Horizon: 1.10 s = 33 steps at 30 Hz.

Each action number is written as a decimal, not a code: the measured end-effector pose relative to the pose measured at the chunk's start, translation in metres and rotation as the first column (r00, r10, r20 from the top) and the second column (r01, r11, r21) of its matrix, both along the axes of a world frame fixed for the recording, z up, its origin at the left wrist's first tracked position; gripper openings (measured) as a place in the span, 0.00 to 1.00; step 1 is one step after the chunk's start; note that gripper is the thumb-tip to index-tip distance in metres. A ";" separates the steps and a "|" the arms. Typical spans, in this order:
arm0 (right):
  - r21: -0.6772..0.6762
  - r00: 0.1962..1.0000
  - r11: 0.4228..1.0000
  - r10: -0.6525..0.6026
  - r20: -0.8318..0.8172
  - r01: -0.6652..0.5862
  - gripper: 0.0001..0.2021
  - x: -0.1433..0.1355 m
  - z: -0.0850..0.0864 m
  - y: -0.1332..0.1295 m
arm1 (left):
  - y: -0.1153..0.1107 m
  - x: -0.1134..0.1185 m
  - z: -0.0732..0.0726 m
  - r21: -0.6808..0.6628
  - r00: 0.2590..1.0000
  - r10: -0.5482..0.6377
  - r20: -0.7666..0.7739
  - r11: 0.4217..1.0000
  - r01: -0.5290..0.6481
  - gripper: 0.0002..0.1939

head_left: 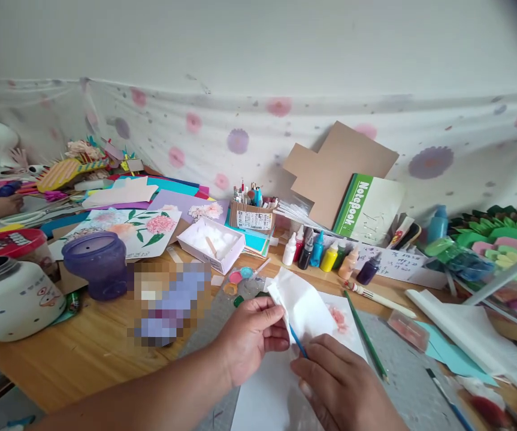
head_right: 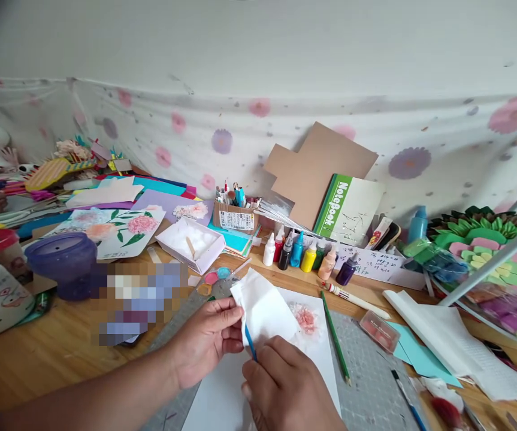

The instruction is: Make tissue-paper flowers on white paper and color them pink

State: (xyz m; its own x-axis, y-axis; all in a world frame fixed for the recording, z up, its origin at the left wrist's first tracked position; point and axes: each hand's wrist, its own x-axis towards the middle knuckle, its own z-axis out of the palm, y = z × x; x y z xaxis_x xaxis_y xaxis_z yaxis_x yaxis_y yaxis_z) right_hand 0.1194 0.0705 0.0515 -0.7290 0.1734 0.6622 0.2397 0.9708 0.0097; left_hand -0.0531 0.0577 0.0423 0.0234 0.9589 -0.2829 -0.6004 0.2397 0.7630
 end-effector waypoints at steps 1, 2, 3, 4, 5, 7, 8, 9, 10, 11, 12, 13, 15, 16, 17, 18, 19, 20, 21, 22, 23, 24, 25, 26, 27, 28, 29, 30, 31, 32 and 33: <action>0.012 1.000 1.000 -0.008 0.012 0.008 0.07 0.001 0.000 -0.001 | 0.000 0.000 0.000 -0.012 1.000 -0.003 -0.001 1.000 0.003 0.16; 0.015 1.000 1.000 -0.018 0.025 0.017 0.08 0.001 0.001 -0.002 | -0.001 0.000 0.001 -0.020 1.000 -0.008 -0.004 1.000 0.008 0.16; 0.012 0.999 1.000 -0.024 0.037 0.024 0.08 0.001 0.002 -0.004 | -0.001 0.000 0.001 -0.024 1.000 -0.011 -0.010 1.000 0.010 0.16; 0.002 0.998 1.000 -0.031 0.051 0.031 0.08 0.000 0.002 -0.006 | -0.001 0.000 0.002 -0.027 1.000 -0.012 -0.016 1.000 0.012 0.16; -0.013 0.998 0.999 -0.036 0.054 0.036 0.08 -0.001 0.003 -0.008 | -0.002 -0.001 0.003 -0.028 1.000 -0.007 -0.021 1.000 0.007 0.15; -0.053 0.997 0.997 -0.048 0.055 0.051 0.09 -0.003 0.006 -0.012 | -0.002 -0.003 0.005 -0.032 0.999 0.017 -0.032 0.999 -0.018 0.14; -0.072 0.997 0.996 -0.053 0.054 0.057 0.09 -0.004 0.008 -0.014 | -0.002 -0.004 0.005 -0.033 0.999 0.032 -0.040 0.999 -0.033 0.13; -0.089 0.997 0.994 -0.053 0.049 0.058 0.10 -0.005 0.011 -0.015 | -0.002 -0.006 0.006 -0.033 0.998 0.042 -0.048 0.998 -0.044 0.13; -0.110 0.998 0.993 -0.047 0.045 0.052 0.10 -0.005 0.014 -0.016 | -0.001 -0.007 0.007 -0.034 0.997 0.049 -0.058 0.998 -0.051 0.12; -0.136 0.999 0.990 -0.032 0.042 0.038 0.10 -0.004 0.017 -0.017 | 0.000 -0.009 0.007 -0.034 0.996 0.052 -0.067 0.998 -0.055 0.12; -0.168 0.999 0.986 -0.012 0.039 0.018 0.11 -0.003 0.020 -0.018 | 0.001 -0.010 0.008 -0.031 0.995 0.060 -0.075 0.998 -0.063 0.11; -0.200 1.000 0.980 0.011 0.028 -0.005 0.12 -0.001 0.022 -0.019 | 0.003 -0.012 0.008 -0.025 0.994 0.079 -0.081 0.996 -0.081 0.11; -0.278 0.999 0.959 0.050 -0.007 -0.050 0.13 0.003 0.025 -0.020 | 0.005 -0.016 0.008 -0.004 0.989 0.115 -0.088 0.993 -0.116 0.10; -0.321 0.997 0.945 0.062 -0.039 -0.071 0.13 0.005 0.026 -0.020 | 0.007 -0.018 0.008 0.013 0.988 0.122 -0.091 0.992 -0.122 0.10; -0.366 0.994 0.926 0.069 -0.082 -0.095 0.13 0.006 0.025 -0.019 | 0.007 -0.020 0.009 0.032 0.988 0.118 -0.095 0.993 -0.115 0.11; -0.414 0.989 0.902 0.071 -0.132 -0.121 0.13 0.008 0.023 -0.019 | 0.008 -0.021 0.009 0.055 0.989 0.105 -0.101 0.993 -0.100 0.12; -0.465 0.980 0.873 0.067 -0.187 -0.149 0.13 0.008 0.020 -0.018 | 0.007 -0.021 0.009 0.080 0.990 0.089 -0.108 0.994 -0.080 0.13; -0.517 0.969 0.837 0.056 -0.242 -0.178 0.13 0.008 0.017 -0.017 | 0.007 -0.022 0.010 0.105 0.990 0.078 -0.114 0.992 -0.066 0.14; -0.571 0.954 0.795 0.032 -0.299 -0.206 0.13 0.007 0.012 -0.015 | 0.006 -0.021 0.010 0.127 0.990 0.076 -0.118 0.990 -0.061 0.15; -0.627 0.934 0.743 -0.007 -0.358 -0.234 0.12 0.006 0.007 -0.013 | 0.005 -0.021 0.010 0.140 0.990 0.074 -0.121 0.988 -0.057 0.15; -0.682 0.910 0.682 -0.059 -0.411 -0.264 0.11 0.005 0.002 -0.012 | 0.004 -0.020 0.010 0.148 0.990 0.071 -0.123 0.988 -0.053 0.15; -0.732 0.881 0.613 -0.119 -0.457 -0.297 0.10 0.003 -0.004 -0.010 | 0.004 -0.019 0.010 0.148 0.990 0.066 -0.122 0.988 -0.048 0.15; -0.771 0.849 0.541 -0.179 -0.497 -0.337 0.09 0.001 -0.009 -0.008 | 0.003 -0.018 0.009 0.145 0.991 0.063 -0.118 0.988 -0.045 0.15; -0.797 0.815 0.469 -0.236 -0.529 -0.381 0.08 0.000 -0.014 -0.007 | 0.003 -0.017 0.009 0.141 0.992 0.061 -0.112 0.989 -0.045 0.15; -0.812 0.786 0.402 -0.283 -0.550 -0.423 0.08 -0.002 -0.018 -0.006 | 0.003 -0.017 0.008 0.138 0.993 0.062 -0.103 0.989 -0.047 0.15; -0.818 0.761 0.343 -0.321 -0.564 -0.462 0.08 -0.003 -0.021 -0.005 | 0.003 -0.016 0.007 0.134 0.994 0.065 -0.092 0.990 -0.053 0.16; -0.818 0.740 0.295 -0.351 -0.573 -0.494 0.08 -0.004 -0.023 -0.004 | 0.004 -0.015 0.006 0.128 0.994 0.070 -0.079 0.990 -0.059 0.16; -0.816 0.726 0.257 -0.374 -0.578 -0.517 0.08 -0.005 -0.024 -0.004 | 0.004 -0.014 0.006 0.116 0.995 0.072 -0.066 0.991 -0.064 0.16; -0.813 0.717 0.230 -0.387 -0.580 -0.534 0.08 -0.005 -0.024 -0.004 | 0.004 -0.013 0.006 0.101 0.996 0.071 -0.053 0.993 -0.065 0.17; -0.809 0.710 0.209 -0.394 -0.584 -0.549 0.08 -0.005 -0.023 -0.004 | 0.003 -0.013 0.006 0.082 0.997 0.063 -0.038 0.995 -0.060 0.18; -0.800 0.701 0.195 -0.396 -0.593 -0.567 0.08 -0.005 -0.021 -0.004 | 0.003 -0.012 0.006 0.062 0.998 0.053 -0.019 0.997 -0.051 0.19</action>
State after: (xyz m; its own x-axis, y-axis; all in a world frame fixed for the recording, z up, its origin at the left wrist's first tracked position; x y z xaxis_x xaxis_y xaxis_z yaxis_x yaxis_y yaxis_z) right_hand 0.1142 0.0662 0.0303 -0.3230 0.9166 0.2356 -0.3781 0.1033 -0.9200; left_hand -0.0650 0.0605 0.0488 -0.0321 0.9742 -0.2234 -0.5949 0.1610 0.7875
